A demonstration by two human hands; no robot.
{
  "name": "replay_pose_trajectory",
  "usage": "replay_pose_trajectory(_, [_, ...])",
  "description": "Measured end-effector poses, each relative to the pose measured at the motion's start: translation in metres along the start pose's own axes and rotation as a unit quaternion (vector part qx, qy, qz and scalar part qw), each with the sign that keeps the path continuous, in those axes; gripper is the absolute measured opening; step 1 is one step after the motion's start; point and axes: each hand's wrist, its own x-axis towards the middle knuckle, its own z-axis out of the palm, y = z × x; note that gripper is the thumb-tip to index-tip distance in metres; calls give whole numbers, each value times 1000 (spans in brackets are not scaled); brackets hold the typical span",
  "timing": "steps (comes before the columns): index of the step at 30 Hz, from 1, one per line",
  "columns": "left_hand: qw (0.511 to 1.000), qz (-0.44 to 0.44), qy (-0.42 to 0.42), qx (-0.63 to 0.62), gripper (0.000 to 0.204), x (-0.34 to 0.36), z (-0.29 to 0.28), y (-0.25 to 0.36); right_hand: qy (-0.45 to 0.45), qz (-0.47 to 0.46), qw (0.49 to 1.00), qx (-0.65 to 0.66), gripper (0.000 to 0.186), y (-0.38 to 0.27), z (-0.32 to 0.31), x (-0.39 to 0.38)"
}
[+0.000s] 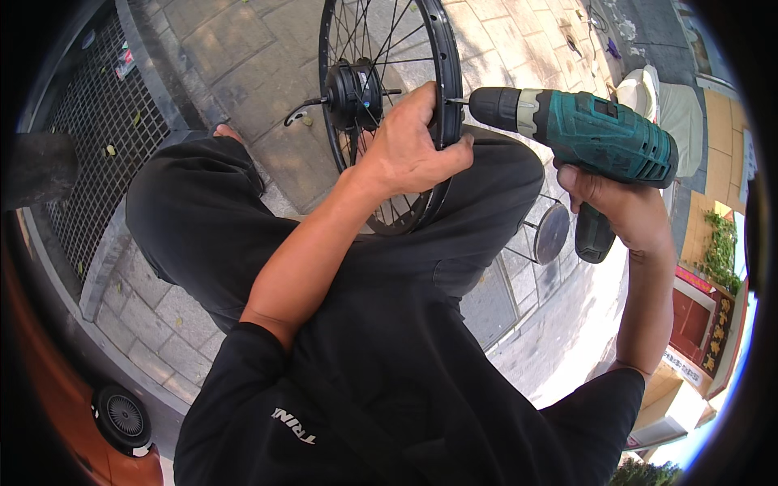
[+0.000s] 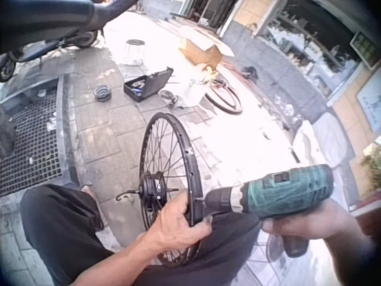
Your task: The person uses a cordless drill to tighten components on a bicycle wheel hub, then manually adjusts the spokes and rotates the wheel to check alignment. The person also uses a screwdriver to make adjustments to the hub area.
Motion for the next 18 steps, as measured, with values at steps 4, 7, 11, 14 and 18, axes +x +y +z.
replay_pose_trajectory(4, [1000, -5, -14, 17, 44, 1, 2, 0, -2, 16, 997, -81, 25, -23, -2, -1])
replay_pose_trajectory(7, [1000, -9, -15, 12, 45, 2, 6, -5, -4, 36, 981, -188, 29, -46, -2, 0])
replay_pose_trajectory(11, [998, 53, 28, -37, 36, 7, 12, -10, 22, 87, 957, -275, 25, -75, 8, -1])
replay_pose_trajectory(14, [997, 63, -9, 49, 45, 8, 10, -11, 23, 104, 957, -269, 23, -82, 2, 4])
replay_pose_trajectory(18, [996, 21, -34, 85, 52, 12, 7, -10, 24, 135, 959, -246, 24, -84, -10, 11])
